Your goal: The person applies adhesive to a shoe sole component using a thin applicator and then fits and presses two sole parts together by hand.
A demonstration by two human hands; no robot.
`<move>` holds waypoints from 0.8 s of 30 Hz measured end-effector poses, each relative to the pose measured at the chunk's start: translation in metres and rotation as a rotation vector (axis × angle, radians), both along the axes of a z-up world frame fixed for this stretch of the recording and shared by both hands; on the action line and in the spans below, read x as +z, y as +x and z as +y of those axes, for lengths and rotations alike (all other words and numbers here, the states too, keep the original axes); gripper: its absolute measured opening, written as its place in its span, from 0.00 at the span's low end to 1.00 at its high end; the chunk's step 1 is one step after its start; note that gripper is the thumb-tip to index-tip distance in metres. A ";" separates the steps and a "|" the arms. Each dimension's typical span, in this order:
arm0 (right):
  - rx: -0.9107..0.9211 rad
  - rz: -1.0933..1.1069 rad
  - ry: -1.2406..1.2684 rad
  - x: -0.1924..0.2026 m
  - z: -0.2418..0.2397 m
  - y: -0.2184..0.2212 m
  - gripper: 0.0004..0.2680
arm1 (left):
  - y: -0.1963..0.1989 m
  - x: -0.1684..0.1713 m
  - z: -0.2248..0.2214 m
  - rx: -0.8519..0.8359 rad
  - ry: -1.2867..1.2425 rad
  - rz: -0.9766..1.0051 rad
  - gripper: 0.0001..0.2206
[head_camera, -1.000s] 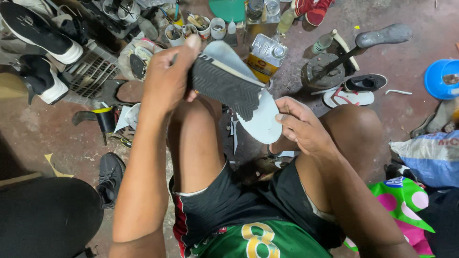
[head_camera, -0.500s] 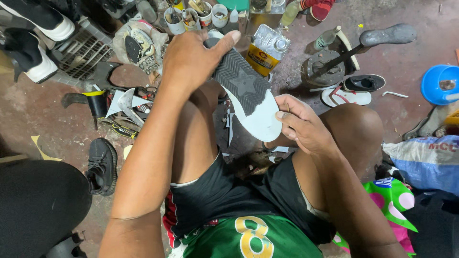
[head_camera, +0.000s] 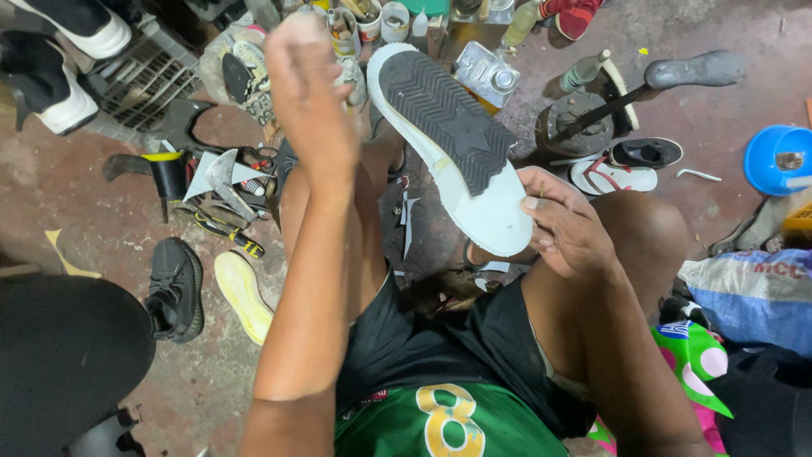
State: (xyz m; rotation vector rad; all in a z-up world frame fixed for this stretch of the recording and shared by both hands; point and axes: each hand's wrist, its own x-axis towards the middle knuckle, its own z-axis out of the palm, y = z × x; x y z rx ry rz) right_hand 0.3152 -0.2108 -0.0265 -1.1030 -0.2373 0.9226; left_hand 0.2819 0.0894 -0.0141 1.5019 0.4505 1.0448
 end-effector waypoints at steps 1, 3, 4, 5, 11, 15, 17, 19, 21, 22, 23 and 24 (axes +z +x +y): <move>0.005 0.012 0.044 -0.001 -0.002 -0.001 0.12 | 0.002 -0.009 0.004 -0.064 -0.303 -0.036 0.28; -0.001 0.028 0.063 -0.002 -0.006 -0.001 0.12 | 0.004 -0.023 0.000 -0.273 -0.723 -0.129 0.31; -0.008 0.035 0.039 -0.002 -0.007 -0.001 0.12 | 0.003 -0.028 -0.010 -0.414 -0.834 -0.190 0.33; -0.015 0.042 0.014 -0.003 -0.006 0.000 0.12 | 0.002 -0.030 -0.017 -0.560 -0.939 -0.254 0.34; 0.003 0.067 0.045 -0.009 -0.009 -0.006 0.12 | 0.009 -0.018 -0.048 -0.827 -1.150 -0.402 0.32; -0.080 -0.122 -0.105 0.011 0.001 -0.007 0.12 | 0.007 -0.024 -0.060 -0.796 -1.092 -0.550 0.31; -0.234 -0.361 -0.166 0.036 0.009 -0.005 0.15 | 0.006 -0.029 -0.063 -0.825 -1.110 -0.603 0.32; -0.200 -0.695 -0.272 0.066 0.027 0.008 0.16 | 0.009 -0.031 -0.065 -0.782 -1.139 -0.559 0.32; -0.167 -0.968 -0.489 0.094 0.037 0.001 0.18 | 0.002 -0.032 -0.074 -0.756 -1.181 -0.494 0.34; -0.126 -1.105 -0.625 0.107 0.044 0.002 0.20 | 0.007 -0.030 -0.072 -0.740 -1.172 -0.493 0.35; -0.081 -1.238 -0.764 0.115 0.053 0.004 0.22 | 0.011 -0.028 -0.072 -0.724 -1.163 -0.492 0.36; -0.040 -1.314 -0.768 0.119 0.064 0.007 0.22 | 0.014 -0.025 -0.072 -0.710 -1.172 -0.492 0.37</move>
